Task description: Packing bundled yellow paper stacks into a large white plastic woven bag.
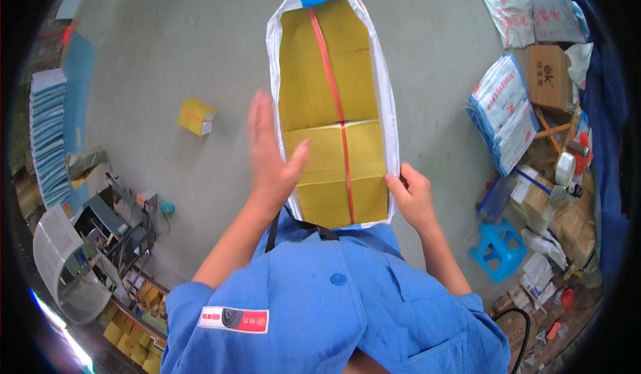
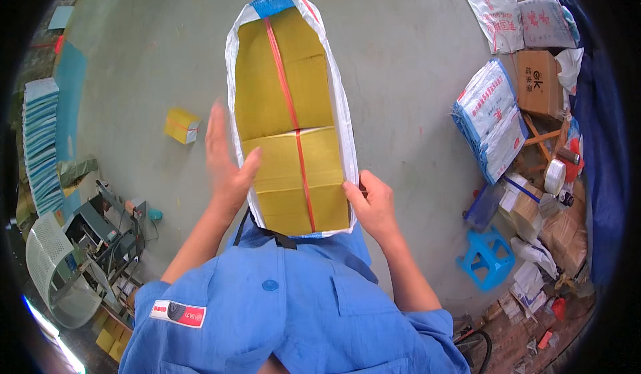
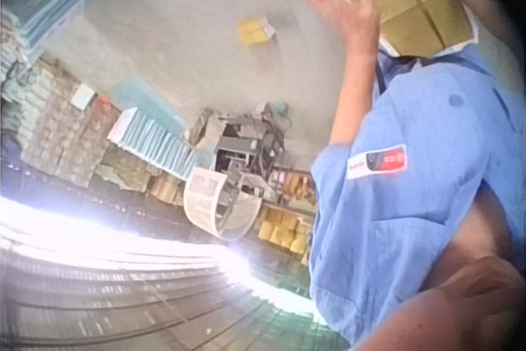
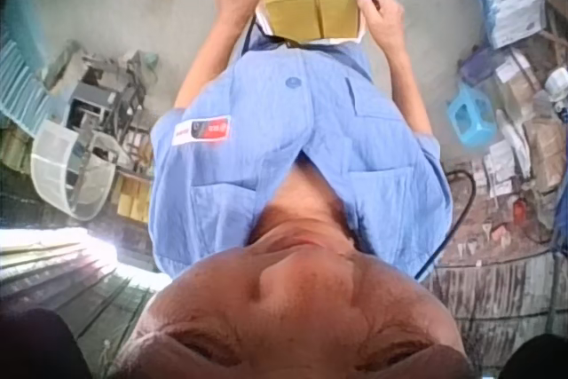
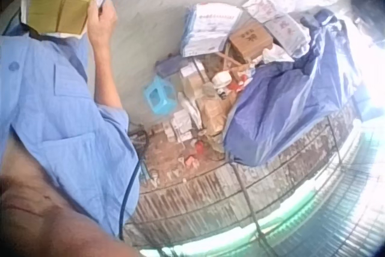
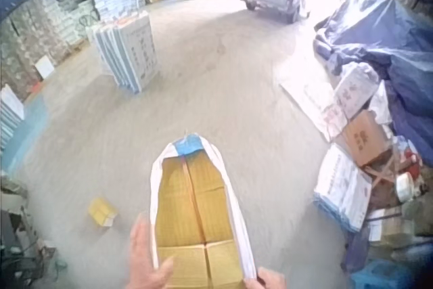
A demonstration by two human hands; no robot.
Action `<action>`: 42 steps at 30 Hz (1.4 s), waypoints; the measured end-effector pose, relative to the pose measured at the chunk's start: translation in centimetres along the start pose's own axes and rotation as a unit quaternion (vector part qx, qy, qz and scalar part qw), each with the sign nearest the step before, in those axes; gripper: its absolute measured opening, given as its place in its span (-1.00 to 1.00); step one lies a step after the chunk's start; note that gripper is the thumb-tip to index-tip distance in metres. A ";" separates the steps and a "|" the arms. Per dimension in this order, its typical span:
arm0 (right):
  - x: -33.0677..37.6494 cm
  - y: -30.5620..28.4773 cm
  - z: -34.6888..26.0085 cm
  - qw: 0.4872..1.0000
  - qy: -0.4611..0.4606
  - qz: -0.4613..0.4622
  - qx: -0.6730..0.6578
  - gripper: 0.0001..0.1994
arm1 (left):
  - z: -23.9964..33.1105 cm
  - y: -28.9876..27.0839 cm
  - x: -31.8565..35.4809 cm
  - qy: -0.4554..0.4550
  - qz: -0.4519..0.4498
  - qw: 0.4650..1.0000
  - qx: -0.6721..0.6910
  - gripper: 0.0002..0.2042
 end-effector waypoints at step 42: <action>-7.9 2.1 -1.7 0.946 0.048 0.016 -0.320 -0.53 | -5.8 3.0 2.9 -0.466 0.038 0.769 0.437 -0.66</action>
Point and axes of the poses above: each hand's wrist, its own x-axis away from the middle knuckle, its own y-axis out of the palm, z = x × y, the point moved 6 cm from there along -x, towards the middle knuckle, and after that the axes turned 3 degrees about x, right-handed, at the moved point
